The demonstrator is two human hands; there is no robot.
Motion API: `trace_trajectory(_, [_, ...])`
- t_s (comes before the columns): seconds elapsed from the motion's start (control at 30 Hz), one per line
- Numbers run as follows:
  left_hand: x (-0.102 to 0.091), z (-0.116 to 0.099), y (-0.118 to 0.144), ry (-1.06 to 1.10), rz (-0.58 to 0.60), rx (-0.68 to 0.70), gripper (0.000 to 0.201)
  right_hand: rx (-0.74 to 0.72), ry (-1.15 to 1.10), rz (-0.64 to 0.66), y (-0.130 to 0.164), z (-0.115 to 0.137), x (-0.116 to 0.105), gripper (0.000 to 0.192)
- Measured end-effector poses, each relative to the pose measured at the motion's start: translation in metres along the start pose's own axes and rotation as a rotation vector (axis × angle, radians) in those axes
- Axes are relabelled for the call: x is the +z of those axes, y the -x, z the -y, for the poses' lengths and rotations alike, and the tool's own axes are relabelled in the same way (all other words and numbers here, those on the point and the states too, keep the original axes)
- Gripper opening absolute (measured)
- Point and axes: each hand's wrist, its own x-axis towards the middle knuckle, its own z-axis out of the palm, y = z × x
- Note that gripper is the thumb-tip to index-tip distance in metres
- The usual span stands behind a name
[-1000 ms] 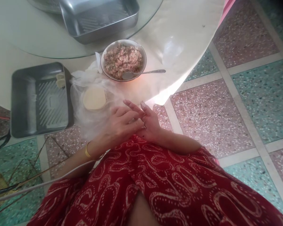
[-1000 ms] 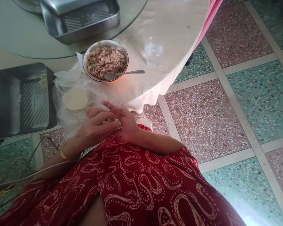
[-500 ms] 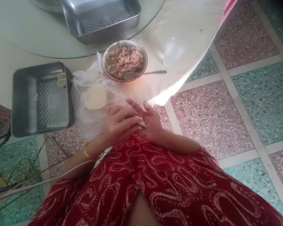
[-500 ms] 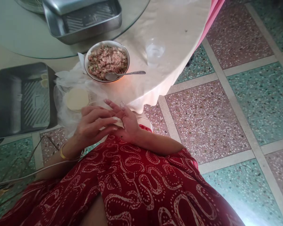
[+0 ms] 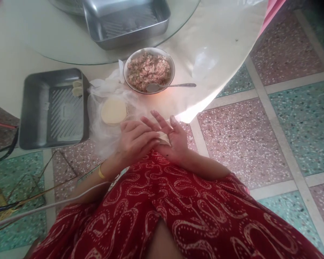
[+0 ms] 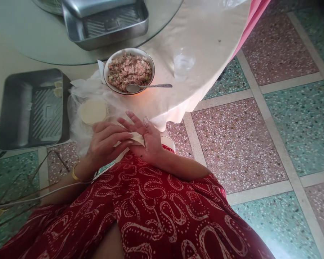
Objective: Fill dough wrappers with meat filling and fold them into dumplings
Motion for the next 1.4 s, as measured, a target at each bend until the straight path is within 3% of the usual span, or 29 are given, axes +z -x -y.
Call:
trace_trajectory(0.1, [0.0, 0.0, 0.003, 0.03, 0.006, -0.032, 0.009, -0.01, 0.027, -0.012, 0.0, 0.0, 0.002, 0.047])
trace_trajectory(0.27, [-0.004, 0.003, 0.006, 0.05, 0.051, -0.061, 0.046, -0.031, 0.068, -0.027, 0.004, 0.003, 0.01, 0.048])
trace_trajectory(0.5, [-0.011, 0.004, 0.012, -0.008, 0.082, -0.023, 0.027, 0.02, 0.127, -0.006, 0.002, 0.001, 0.012, 0.048])
trace_trajectory(0.63, [-0.014, 0.004, 0.012, -0.006, 0.114, -0.015, 0.031, 0.012, 0.171, -0.017, 0.001, -0.002, 0.01, 0.049])
trace_trajectory(0.83, [-0.008, -0.001, 0.006, -0.104, 0.07, 0.034, 0.038, 0.037, 0.167, -0.039, 0.002, -0.004, 0.015, 0.051])
trace_trajectory(1.03, [-0.008, -0.007, 0.004, -0.155, 0.014, 0.022, 0.029, 0.038, 0.179, -0.014, 0.003, -0.001, 0.013, 0.054])
trace_trajectory(1.4, [-0.023, -0.003, 0.017, -0.035, 0.138, -0.01, 0.041, 0.051, 0.161, -0.015, 0.005, 0.003, 0.013, 0.049])
